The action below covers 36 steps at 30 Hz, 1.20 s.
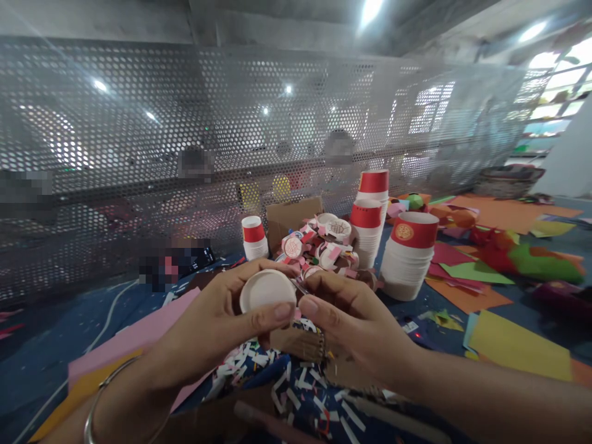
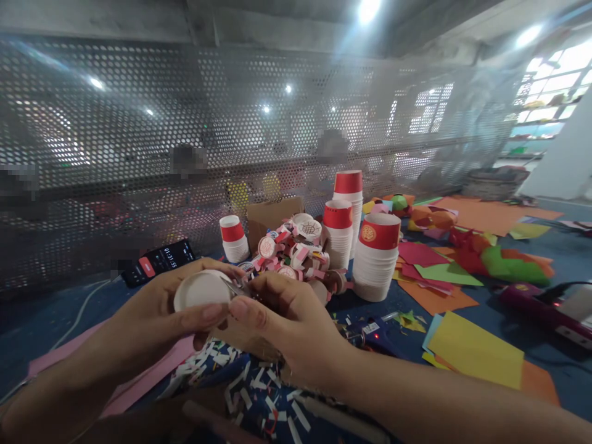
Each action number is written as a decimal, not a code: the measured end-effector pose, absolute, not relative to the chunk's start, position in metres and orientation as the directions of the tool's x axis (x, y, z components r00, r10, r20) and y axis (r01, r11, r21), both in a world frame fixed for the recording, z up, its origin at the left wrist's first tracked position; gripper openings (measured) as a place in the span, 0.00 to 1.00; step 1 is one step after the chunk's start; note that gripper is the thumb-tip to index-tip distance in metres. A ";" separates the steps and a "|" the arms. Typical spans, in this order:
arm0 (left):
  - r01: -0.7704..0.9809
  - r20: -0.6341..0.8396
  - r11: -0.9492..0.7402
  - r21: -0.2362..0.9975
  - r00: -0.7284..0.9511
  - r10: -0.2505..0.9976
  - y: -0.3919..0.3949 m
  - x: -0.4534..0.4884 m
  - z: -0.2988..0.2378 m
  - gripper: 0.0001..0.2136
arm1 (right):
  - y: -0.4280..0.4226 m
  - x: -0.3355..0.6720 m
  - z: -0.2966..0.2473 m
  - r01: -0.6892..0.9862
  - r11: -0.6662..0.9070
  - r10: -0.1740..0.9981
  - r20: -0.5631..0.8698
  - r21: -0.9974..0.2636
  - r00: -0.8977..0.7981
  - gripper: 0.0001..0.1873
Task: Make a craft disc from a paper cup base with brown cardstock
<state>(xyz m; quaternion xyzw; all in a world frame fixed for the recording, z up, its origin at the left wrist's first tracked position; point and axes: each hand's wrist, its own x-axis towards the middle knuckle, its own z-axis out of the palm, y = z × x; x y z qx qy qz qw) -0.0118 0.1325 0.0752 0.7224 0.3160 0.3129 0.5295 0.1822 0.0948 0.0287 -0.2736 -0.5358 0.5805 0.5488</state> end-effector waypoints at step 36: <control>0.621 0.489 -0.706 0.341 0.524 0.697 0.130 -0.008 0.054 0.22 | 0.096 0.181 0.014 -0.127 0.192 0.890 0.227 -0.973 -0.395 0.25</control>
